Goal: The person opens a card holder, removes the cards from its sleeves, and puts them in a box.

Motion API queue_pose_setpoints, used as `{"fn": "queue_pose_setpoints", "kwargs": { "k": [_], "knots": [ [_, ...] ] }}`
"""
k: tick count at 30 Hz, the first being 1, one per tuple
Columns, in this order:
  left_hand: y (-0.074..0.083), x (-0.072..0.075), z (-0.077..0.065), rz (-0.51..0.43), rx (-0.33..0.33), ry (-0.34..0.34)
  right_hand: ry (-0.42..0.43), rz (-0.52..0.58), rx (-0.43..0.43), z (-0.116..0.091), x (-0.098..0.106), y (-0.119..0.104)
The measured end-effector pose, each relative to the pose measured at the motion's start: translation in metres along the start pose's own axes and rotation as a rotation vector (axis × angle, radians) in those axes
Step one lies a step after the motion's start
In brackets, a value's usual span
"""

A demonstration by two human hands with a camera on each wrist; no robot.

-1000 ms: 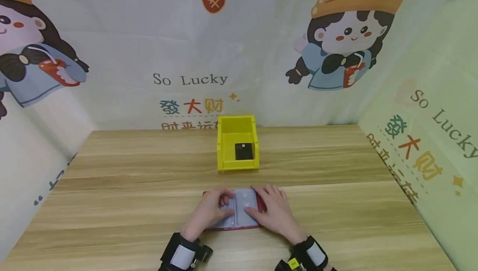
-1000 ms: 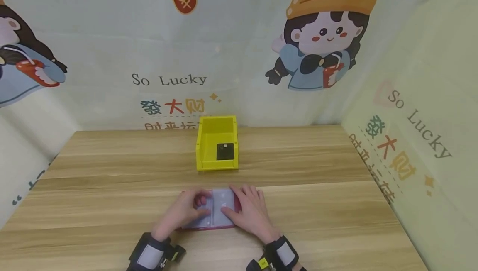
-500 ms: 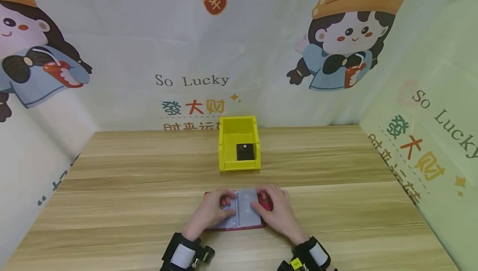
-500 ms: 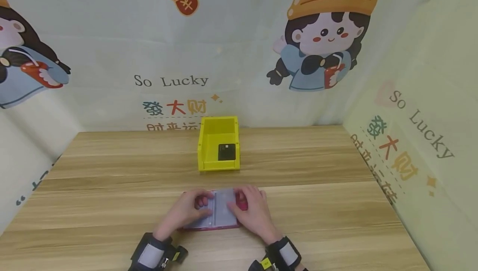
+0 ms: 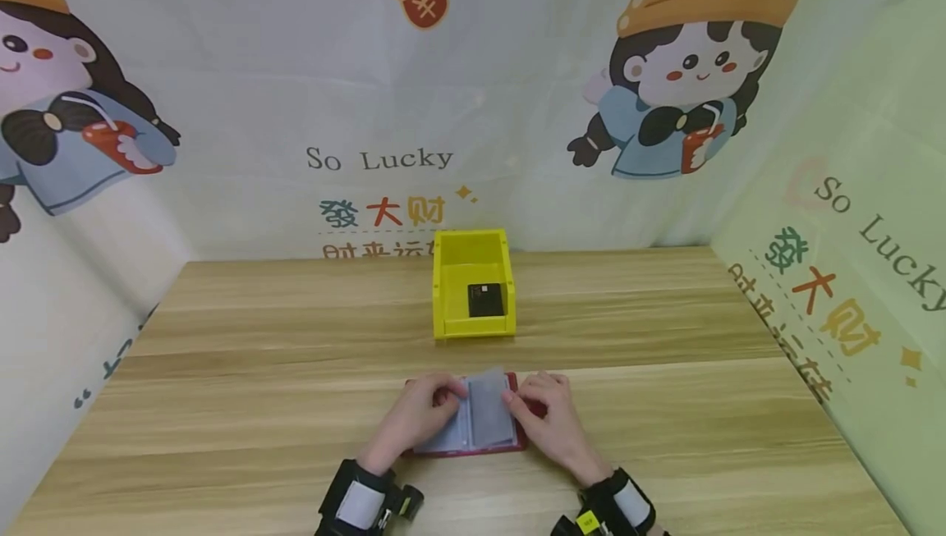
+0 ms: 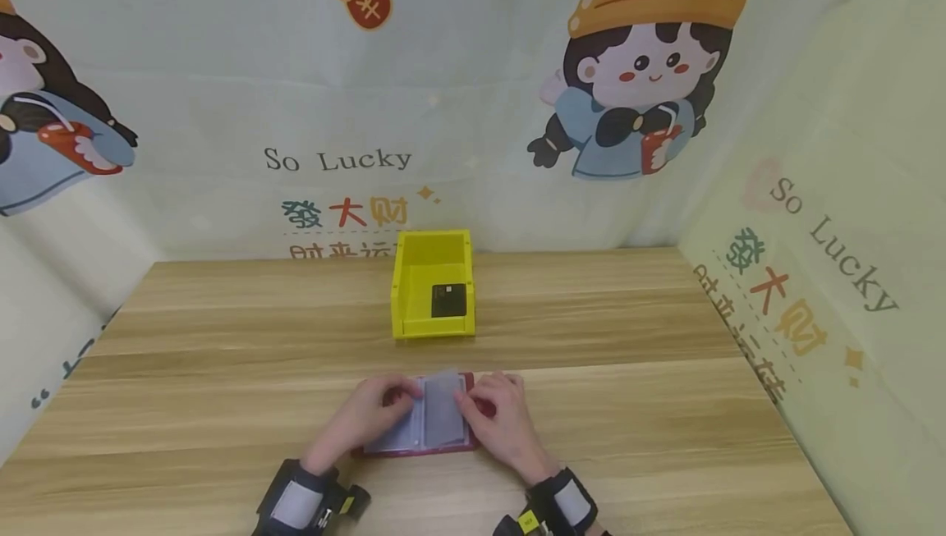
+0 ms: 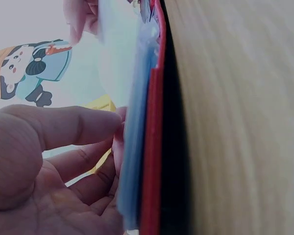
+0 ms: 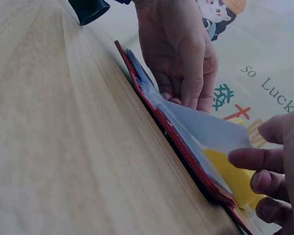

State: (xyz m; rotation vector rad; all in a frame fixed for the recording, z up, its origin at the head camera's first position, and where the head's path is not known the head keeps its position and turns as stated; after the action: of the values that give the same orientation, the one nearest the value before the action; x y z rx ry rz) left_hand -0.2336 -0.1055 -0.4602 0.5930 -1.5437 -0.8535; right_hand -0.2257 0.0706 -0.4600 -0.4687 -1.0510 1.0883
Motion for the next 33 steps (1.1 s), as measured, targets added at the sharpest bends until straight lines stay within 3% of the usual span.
{"fn": "queue_pose_setpoints", "kwargs": {
  "k": [8, 15, 23, 33],
  "knots": [
    [-0.005, 0.0, 0.004, -0.006, 0.03, -0.01, -0.04, 0.077, 0.09, -0.002, -0.005, -0.006],
    [-0.003, 0.008, 0.004, -0.064, 0.08, 0.037, -0.167, 0.087, 0.098, -0.007, -0.017, -0.014],
    [0.008, 0.022, -0.001, -0.072, 0.093, 0.093, -0.318, -0.029, 0.098, -0.013, -0.032, -0.017],
    [0.007, 0.036, -0.006, 0.08, 0.067, 0.194, -0.41, -0.185, 0.077, -0.015, -0.044, -0.013]
  ]
}}
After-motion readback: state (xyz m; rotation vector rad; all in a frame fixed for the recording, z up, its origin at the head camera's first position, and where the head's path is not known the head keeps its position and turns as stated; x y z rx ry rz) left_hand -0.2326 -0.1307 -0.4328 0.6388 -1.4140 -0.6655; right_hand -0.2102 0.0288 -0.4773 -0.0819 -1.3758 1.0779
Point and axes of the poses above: each hand's wrist, its own z-axis towards the middle knuckle, its own x-axis out of the back of the hand, y = z × x, the point moved 9 cm from there along z, towards the middle knuckle, and after that the axes turned 5 degrees about y, right-handed, at the moved point
